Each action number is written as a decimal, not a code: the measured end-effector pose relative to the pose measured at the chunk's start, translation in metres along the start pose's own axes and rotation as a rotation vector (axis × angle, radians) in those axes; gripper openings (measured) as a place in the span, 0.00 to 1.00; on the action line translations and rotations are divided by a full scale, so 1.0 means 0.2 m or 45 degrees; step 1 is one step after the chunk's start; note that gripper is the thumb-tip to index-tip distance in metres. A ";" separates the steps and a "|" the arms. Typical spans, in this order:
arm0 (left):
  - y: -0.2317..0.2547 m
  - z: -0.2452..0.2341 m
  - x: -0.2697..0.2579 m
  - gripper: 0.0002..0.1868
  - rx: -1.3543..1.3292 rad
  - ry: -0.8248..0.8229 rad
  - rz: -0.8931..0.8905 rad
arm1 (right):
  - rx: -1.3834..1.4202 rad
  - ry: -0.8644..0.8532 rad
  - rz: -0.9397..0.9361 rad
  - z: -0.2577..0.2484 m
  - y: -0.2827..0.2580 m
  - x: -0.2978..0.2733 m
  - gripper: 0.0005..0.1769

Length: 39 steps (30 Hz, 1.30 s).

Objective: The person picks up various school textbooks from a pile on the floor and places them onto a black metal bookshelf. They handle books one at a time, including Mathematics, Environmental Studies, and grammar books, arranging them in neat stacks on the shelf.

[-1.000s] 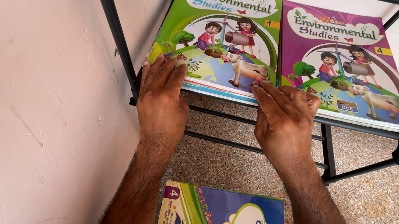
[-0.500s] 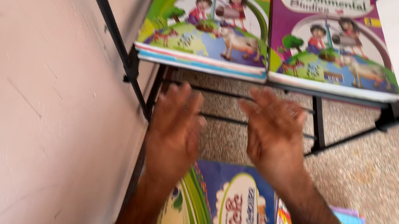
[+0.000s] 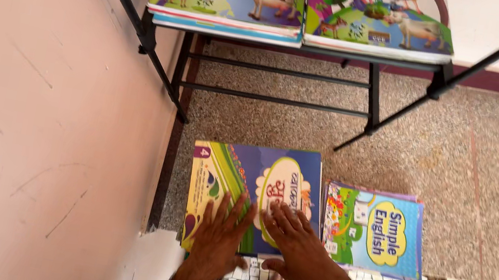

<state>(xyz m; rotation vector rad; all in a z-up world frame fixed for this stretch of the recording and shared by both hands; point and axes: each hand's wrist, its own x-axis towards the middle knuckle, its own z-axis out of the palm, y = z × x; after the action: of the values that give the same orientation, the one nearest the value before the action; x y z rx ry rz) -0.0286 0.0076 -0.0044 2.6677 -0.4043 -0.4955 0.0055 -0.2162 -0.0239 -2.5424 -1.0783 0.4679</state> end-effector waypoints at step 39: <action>-0.08 -0.49 -0.10 0.49 -0.045 -0.080 -0.081 | 0.117 0.673 -0.121 -0.20 0.43 -0.10 0.20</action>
<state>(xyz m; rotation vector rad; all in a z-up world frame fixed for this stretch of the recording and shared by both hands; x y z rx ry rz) -0.0042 0.0597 0.0776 2.6428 -0.3266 -0.6015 0.0629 -0.2932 -0.0225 -2.3211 -0.9389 -0.1733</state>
